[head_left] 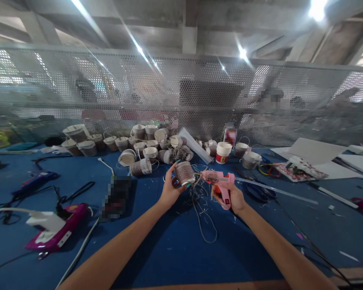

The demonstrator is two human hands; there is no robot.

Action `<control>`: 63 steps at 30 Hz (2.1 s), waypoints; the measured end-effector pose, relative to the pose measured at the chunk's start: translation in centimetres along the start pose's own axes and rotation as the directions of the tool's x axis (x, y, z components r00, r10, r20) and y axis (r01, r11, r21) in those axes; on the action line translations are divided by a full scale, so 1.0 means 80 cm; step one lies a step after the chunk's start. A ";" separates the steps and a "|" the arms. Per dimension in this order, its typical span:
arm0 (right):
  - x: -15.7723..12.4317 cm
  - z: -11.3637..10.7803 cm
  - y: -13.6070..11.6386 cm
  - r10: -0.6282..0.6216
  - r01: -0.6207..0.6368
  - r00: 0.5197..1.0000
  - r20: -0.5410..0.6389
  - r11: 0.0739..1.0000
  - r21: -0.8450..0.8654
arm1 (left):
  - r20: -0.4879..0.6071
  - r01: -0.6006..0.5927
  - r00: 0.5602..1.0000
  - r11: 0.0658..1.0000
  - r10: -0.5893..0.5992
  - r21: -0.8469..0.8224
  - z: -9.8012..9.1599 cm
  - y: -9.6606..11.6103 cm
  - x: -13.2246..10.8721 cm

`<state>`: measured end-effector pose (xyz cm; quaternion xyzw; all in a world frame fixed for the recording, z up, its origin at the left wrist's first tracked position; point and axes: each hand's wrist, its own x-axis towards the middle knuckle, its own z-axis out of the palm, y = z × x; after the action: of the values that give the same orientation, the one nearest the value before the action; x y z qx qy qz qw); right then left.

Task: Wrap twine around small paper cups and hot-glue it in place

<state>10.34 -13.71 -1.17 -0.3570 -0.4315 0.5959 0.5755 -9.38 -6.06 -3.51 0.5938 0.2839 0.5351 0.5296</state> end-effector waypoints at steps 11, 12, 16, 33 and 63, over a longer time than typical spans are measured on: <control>0.002 -0.008 0.006 -0.101 0.089 0.985 -0.136 0.991 -0.095 | -0.048 -0.116 0.991 0.971 0.128 0.207 -0.008 -0.010 0.001; 0.003 -0.010 0.004 -0.102 0.090 0.985 -0.139 0.992 -0.088 | -0.063 -0.126 0.987 0.964 0.144 0.232 -0.009 -0.011 0.002; 0.004 -0.015 0.000 -0.148 0.126 0.957 -0.251 0.987 -0.101 | -0.038 -0.132 0.989 0.963 0.145 0.236 -0.011 -0.010 0.002; -0.001 0.004 0.024 -0.173 0.119 0.967 -0.189 0.955 -0.271 | 0.070 -0.153 0.987 0.968 0.142 0.200 0.005 -0.003 -0.011; 0.001 -0.002 0.004 0.117 -0.124 0.990 -0.080 0.988 -0.095 | -0.020 -0.181 0.981 0.952 0.192 0.248 -0.010 -0.002 0.005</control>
<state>10.38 -13.56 -1.50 -0.4327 -0.4165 0.5937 0.5356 -10.00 -5.41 -3.67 0.6670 0.3017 0.5564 0.3931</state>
